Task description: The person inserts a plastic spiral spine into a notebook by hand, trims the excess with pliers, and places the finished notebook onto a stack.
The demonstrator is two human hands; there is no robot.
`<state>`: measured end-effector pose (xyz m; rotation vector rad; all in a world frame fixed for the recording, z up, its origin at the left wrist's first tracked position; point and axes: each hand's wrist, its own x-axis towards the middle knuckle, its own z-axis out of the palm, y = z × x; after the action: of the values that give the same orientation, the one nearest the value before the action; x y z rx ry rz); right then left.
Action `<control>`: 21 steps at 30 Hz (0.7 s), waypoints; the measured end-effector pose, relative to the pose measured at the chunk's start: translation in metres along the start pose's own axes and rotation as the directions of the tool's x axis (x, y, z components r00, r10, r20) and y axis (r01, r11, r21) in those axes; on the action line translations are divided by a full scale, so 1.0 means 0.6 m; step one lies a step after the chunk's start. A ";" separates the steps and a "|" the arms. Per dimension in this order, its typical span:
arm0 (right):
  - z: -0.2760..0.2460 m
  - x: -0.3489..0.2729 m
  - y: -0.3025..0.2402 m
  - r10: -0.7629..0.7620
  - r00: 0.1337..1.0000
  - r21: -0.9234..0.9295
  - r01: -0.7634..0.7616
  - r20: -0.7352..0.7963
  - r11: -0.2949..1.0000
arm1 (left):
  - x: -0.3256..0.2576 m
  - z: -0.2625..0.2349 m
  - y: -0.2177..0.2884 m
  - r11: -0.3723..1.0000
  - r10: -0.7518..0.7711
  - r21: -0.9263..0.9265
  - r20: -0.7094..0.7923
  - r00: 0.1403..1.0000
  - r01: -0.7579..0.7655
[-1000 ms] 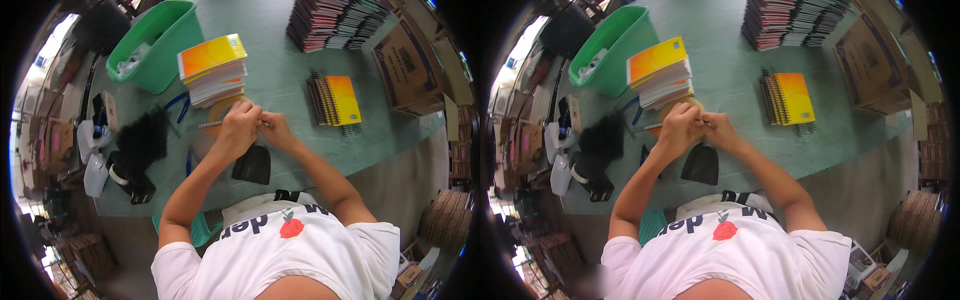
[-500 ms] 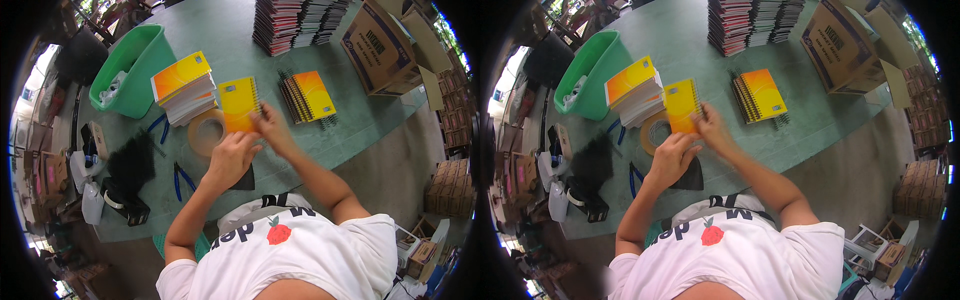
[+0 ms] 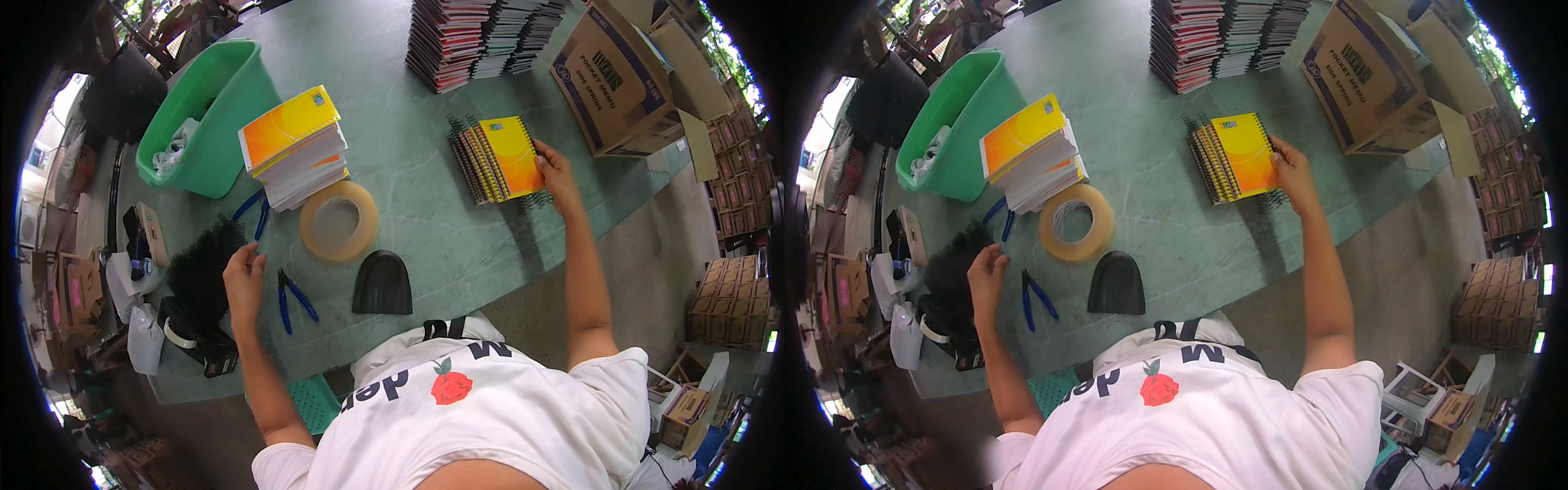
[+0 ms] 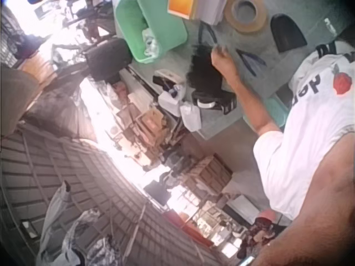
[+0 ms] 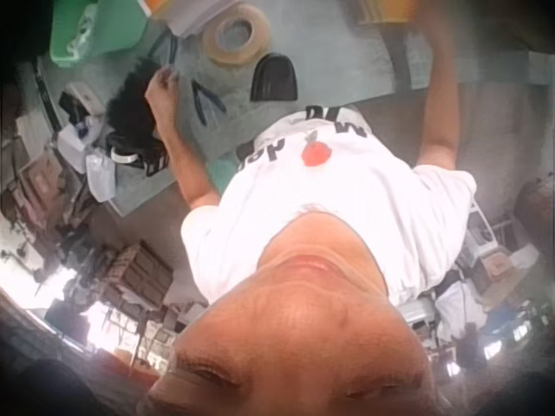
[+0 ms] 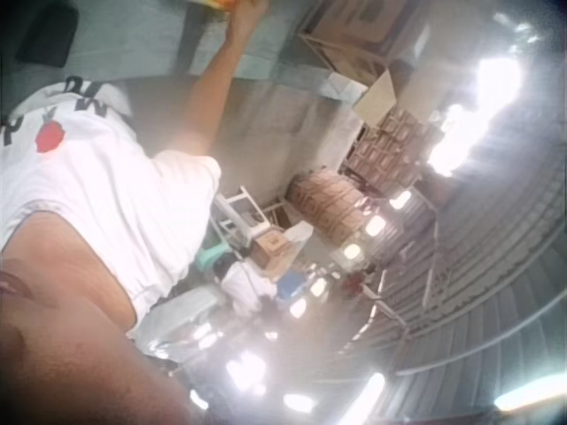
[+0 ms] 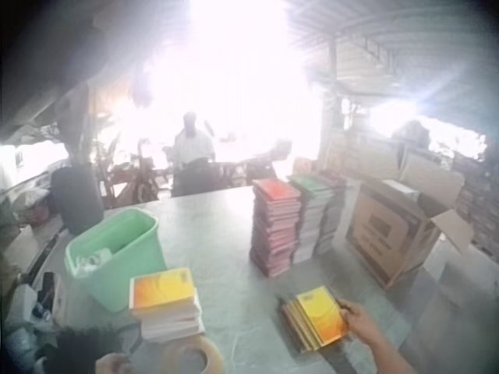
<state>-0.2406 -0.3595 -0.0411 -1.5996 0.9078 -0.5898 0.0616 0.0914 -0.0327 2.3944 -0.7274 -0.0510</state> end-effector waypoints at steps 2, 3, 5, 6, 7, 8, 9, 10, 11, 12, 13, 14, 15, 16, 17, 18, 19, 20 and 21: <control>0.014 -0.010 -0.003 -0.032 0.999 -0.101 0.033 0.014 0.994 | 0.003 0.022 0.043 0.989 0.147 0.008 -0.071 0.987 -0.147; 0.018 -0.012 -0.006 -0.047 0.999 -0.153 0.050 0.026 0.987 | 0.005 0.038 0.084 0.973 0.230 -0.011 -0.104 0.968 -0.233; 0.013 -0.005 -0.012 0.043 0.999 -0.158 -0.040 0.019 0.987 | -0.001 0.076 0.177 0.914 0.295 -0.328 0.136 0.946 -0.238; 0.010 -0.002 -0.017 0.088 0.996 -0.161 -0.085 0.013 0.983 | 0.000 0.108 0.218 0.881 0.386 -0.354 0.149 0.910 -0.315; 0.013 0.001 -0.027 0.069 0.998 -0.207 -0.068 0.001 0.976 | -0.007 0.135 0.263 0.869 0.320 -0.477 0.335 0.886 -0.133; 0.020 0.005 -0.041 0.047 0.999 -0.252 -0.047 -0.007 0.967 | -0.007 0.173 0.287 0.838 0.371 -0.532 0.398 0.839 -0.119; 0.028 0.010 -0.050 0.023 1.000 -0.296 -0.026 -0.014 0.955 | -0.008 0.227 0.298 0.774 0.366 -0.633 0.470 0.803 0.018; 0.036 0.011 -0.054 0.014 0.999 -0.295 0.001 0.049 0.955 | -0.004 0.254 0.325 0.770 0.355 -0.635 0.508 0.784 0.063; 0.046 0.010 -0.056 0.004 0.994 -0.293 0.029 0.111 0.956 | 0.002 0.277 0.350 0.765 0.346 -0.635 0.545 0.763 0.107; 0.050 0.010 -0.057 -0.004 0.986 -0.291 0.054 0.170 0.955 | 0.008 0.299 0.369 0.751 0.344 -0.653 0.515 0.785 0.099; 0.044 0.013 -0.049 -0.005 0.989 -0.253 0.042 0.145 0.967 | 0.014 0.319 0.386 0.736 0.343 -0.671 0.485 0.805 0.091; 0.036 0.018 -0.039 -0.004 0.993 -0.216 0.031 0.122 0.976 | 0.019 0.336 0.405 0.720 0.338 -0.689 0.454 0.824 0.084; 0.029 0.022 -0.031 -0.004 0.995 -0.179 0.021 0.100 0.984 | 0.023 0.351 0.424 0.687 0.314 -0.719 0.427 0.848 0.108; 0.032 0.021 -0.032 0.015 0.992 -0.138 0.003 0.126 0.990 | 0.026 0.367 0.439 0.655 0.280 -0.743 0.404 0.871 0.134; 0.038 0.015 -0.037 0.032 0.988 -0.097 -0.017 0.153 0.995 | 0.026 0.378 0.452 0.622 0.243 -0.767 0.381 0.892 0.158; 0.043 0.010 -0.042 0.047 0.982 -0.057 -0.038 0.182 0.998 | 0.022 0.388 0.465 0.612 0.198 -0.771 0.361 0.911 0.173; 0.041 0.007 -0.045 0.077 0.983 -0.028 -0.073 0.166 0.997 | 0.016 0.398 0.481 0.599 0.155 -0.778 0.343 0.927 0.187; 0.039 0.004 -0.049 0.107 0.983 0.001 -0.108 0.152 0.994 | 0.014 0.406 0.490 0.585 0.110 -0.786 0.324 0.940 0.202; 0.038 0.006 -0.051 0.137 0.981 0.029 -0.142 0.140 0.989 | 0.017 0.413 0.493 0.622 0.119 -0.761 0.323 0.939 0.183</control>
<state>-0.2132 -0.3473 -0.0171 -1.5079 0.8917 -0.3920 -0.1262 -0.2450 -0.0583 1.5340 -0.6277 -0.6902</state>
